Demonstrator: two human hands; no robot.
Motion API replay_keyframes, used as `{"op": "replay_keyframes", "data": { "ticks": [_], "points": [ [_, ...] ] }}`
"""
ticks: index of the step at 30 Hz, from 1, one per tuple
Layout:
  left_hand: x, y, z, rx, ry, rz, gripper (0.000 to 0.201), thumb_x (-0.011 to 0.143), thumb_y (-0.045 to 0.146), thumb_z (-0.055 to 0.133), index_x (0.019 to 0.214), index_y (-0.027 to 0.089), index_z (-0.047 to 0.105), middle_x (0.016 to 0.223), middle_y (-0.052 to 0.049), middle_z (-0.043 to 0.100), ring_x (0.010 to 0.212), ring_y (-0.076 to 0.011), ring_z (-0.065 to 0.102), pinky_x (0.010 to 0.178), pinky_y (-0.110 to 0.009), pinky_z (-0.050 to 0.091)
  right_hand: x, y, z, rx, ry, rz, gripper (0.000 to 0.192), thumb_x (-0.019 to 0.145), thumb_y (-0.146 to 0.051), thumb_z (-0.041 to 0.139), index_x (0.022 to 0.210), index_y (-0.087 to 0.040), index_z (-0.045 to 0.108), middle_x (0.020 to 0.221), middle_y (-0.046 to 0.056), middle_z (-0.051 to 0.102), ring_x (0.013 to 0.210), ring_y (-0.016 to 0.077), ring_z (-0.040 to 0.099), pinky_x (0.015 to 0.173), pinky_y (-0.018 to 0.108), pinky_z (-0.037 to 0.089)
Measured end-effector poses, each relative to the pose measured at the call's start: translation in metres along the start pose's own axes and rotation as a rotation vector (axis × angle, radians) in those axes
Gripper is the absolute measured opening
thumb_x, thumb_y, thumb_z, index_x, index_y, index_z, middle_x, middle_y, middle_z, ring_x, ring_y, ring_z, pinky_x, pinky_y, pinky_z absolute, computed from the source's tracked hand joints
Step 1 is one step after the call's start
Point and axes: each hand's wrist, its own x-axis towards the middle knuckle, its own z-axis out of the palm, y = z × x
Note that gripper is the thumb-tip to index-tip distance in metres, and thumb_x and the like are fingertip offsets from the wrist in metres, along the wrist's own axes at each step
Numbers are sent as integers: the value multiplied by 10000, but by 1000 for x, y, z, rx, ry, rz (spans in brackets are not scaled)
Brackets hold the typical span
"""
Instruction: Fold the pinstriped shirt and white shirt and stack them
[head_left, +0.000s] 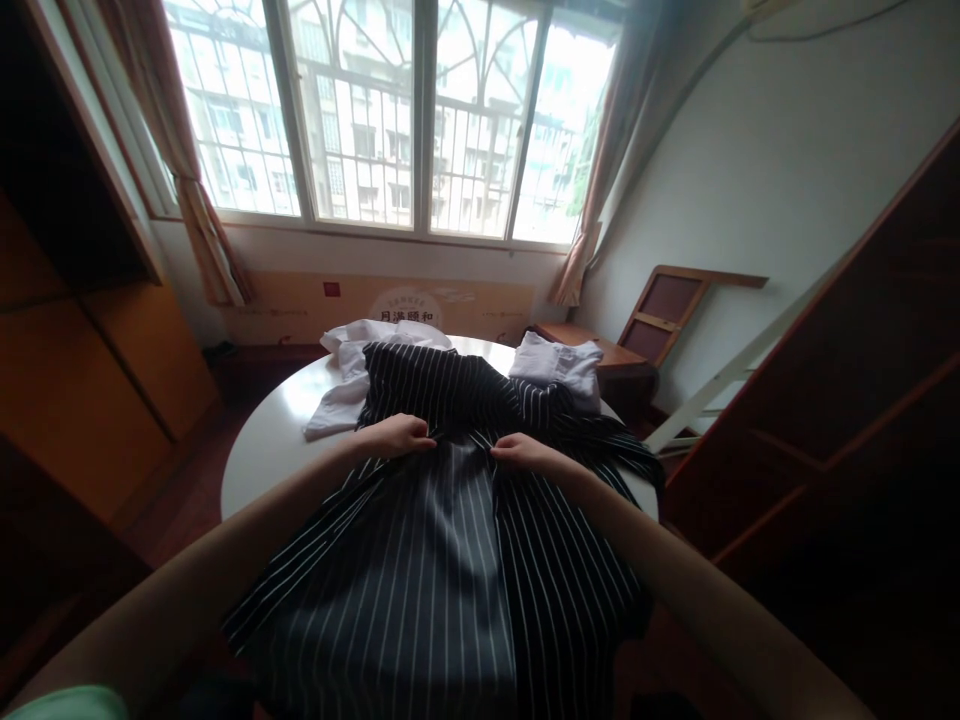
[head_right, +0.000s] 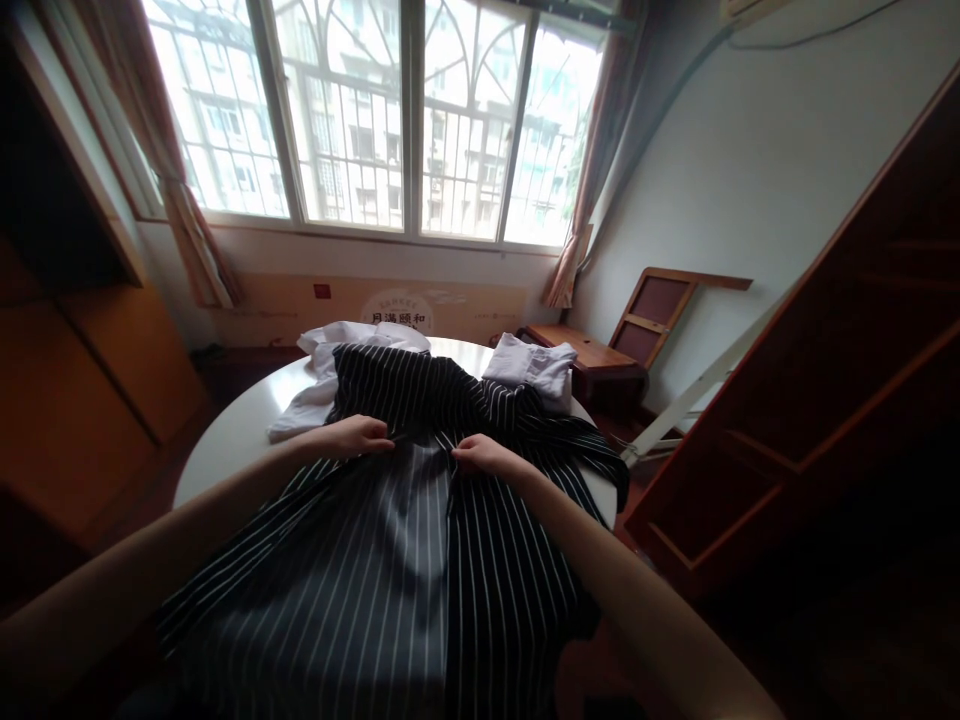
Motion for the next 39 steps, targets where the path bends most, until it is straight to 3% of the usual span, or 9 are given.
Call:
{"op": "replay_keyframes", "data": {
  "ticks": [3, 6, 11, 15, 19, 22, 28, 33, 39],
  "points": [
    [7, 13, 6, -257, -213, -17, 313, 603, 454, 655, 479, 177, 581, 446, 3, 514, 400, -108, 432, 435, -226, 319, 1, 0, -9, 159, -77, 69, 199, 669, -277, 606, 524, -145, 571, 496, -6, 564, 485, 113, 528, 523, 233, 425],
    [18, 13, 19, -177, -363, -26, 385, 717, 464, 537, 479, 166, 591, 499, -34, 568, 446, -127, 500, 470, -229, 366, 4, -4, -14, -5, -53, 157, 283, 712, -283, 563, 464, -149, 542, 453, 8, 540, 460, 126, 516, 496, 242, 407],
    [41, -5, 43, 220, 189, 136, 144, 769, 216, 481, 740, 176, 617, 754, -21, 615, 713, -144, 559, 669, -231, 412, 15, -13, -2, -557, 333, -50, 197, 718, -325, 566, 610, -161, 548, 630, 30, 590, 618, 153, 552, 576, 245, 389],
    [47, -12, 58, 471, 132, 55, 238, 770, 323, 500, 945, 195, 596, 945, -62, 583, 868, -203, 551, 728, -281, 433, 24, -19, 20, -748, 361, -238, 234, 700, -337, 583, 825, -143, 544, 848, 74, 596, 768, 173, 556, 658, 247, 391],
    [44, -13, 62, 652, 182, -14, 357, 766, 419, 492, 1030, 196, 581, 1029, -126, 532, 951, -290, 511, 732, -365, 440, 29, -19, 26, -872, 263, -221, 258, 657, -210, 596, 890, -117, 535, 916, 115, 592, 843, 212, 556, 685, 257, 391],
    [44, -13, 62, 664, 160, -32, 282, 793, 303, 466, 1017, 187, 591, 1037, -138, 528, 956, -288, 502, 730, -363, 437, 29, -18, 20, -897, 249, -179, 231, 663, -120, 553, 894, -122, 543, 909, 112, 607, 839, 215, 568, 666, 251, 387],
    [58, -16, 79, 417, 283, 20, 258, 788, 114, 403, 914, 139, 627, 936, -96, 580, 914, -197, 519, 819, -289, 403, 33, -19, 18, -780, 222, -148, 310, 653, -367, 640, 855, -138, 588, 838, 79, 635, 772, 216, 583, 602, 249, 392],
    [62, -29, 89, 249, 355, 32, 178, 745, 227, 546, 880, 162, 642, 926, -72, 579, 897, -198, 521, 823, -302, 405, 31, -20, 18, -688, 102, -207, 90, 670, -173, 626, 748, -132, 640, 756, 39, 650, 715, 145, 584, 608, 199, 397],
    [62, -33, 87, 25, 394, 30, 80, 695, 152, 592, 754, 157, 647, 813, -40, 608, 835, -171, 557, 784, -280, 420, 25, -28, 12, -715, 77, -113, 96, 706, -125, 559, 757, -129, 640, 808, 43, 655, 756, 142, 582, 623, 186, 398]
  ]
}}
